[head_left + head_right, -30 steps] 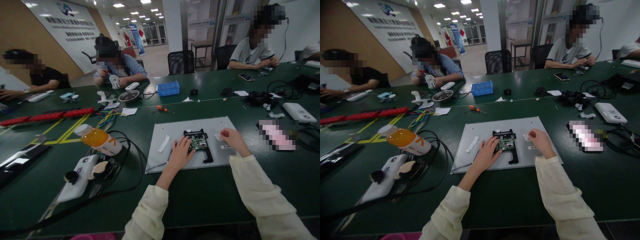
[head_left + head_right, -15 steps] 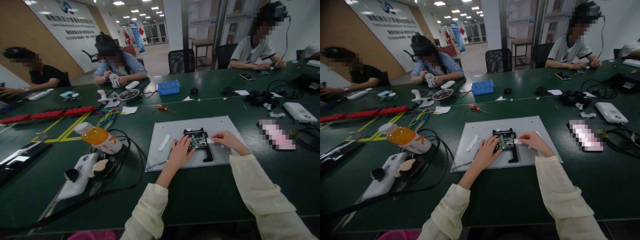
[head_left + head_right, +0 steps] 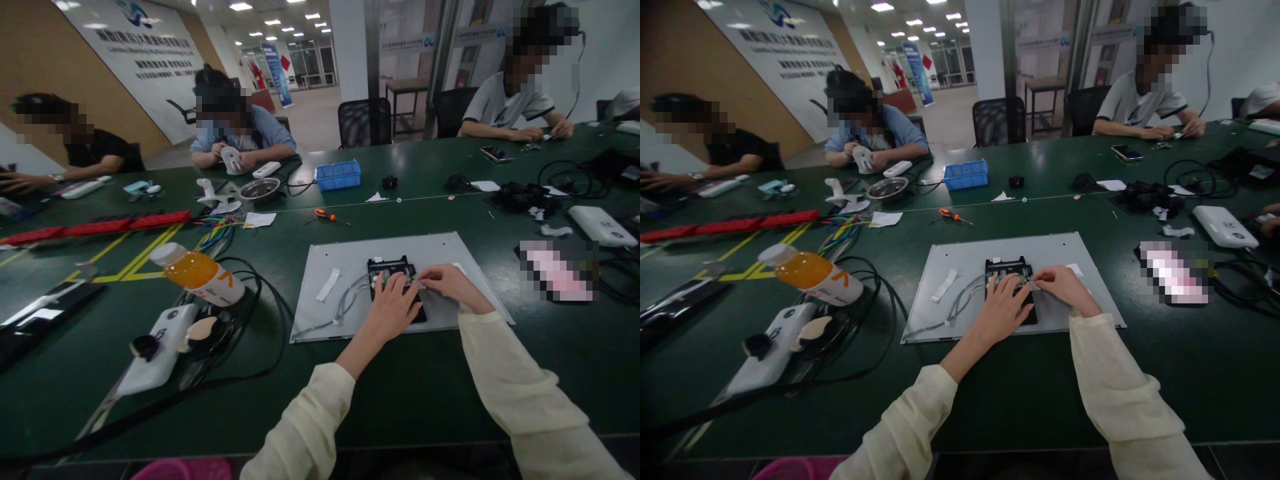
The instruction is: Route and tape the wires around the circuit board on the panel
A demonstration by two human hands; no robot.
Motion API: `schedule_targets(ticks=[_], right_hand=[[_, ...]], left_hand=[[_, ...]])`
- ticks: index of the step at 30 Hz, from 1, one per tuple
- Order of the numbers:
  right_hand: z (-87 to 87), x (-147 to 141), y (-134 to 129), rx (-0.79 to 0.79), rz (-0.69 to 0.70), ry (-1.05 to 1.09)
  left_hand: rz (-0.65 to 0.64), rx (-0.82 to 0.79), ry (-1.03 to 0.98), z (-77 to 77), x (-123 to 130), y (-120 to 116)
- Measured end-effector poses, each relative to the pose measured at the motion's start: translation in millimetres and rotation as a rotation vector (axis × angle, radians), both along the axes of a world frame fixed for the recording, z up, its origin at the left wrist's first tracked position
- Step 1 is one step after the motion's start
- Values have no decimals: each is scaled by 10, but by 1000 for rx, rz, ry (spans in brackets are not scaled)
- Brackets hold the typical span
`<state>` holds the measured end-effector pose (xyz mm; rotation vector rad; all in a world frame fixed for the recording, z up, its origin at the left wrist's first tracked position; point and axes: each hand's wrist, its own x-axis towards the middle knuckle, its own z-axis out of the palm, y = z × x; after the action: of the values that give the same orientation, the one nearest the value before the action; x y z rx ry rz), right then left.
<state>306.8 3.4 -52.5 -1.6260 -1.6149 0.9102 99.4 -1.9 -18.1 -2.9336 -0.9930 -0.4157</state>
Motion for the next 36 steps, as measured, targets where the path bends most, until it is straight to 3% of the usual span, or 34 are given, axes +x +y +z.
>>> schedule_targets(ticks=[7, 21, 36], right_hand=[[10, -24, -1, 19, -17, -17], [-42, -36, 5, 41, 43, -44], [-79, 24, 0, 84, 66, -52]], left_hand=[[-6, -15, -28, -51, 25, 52], [-57, -91, -45, 24, -12, 61], [-59, -108, -57, 5, -18, 57]])
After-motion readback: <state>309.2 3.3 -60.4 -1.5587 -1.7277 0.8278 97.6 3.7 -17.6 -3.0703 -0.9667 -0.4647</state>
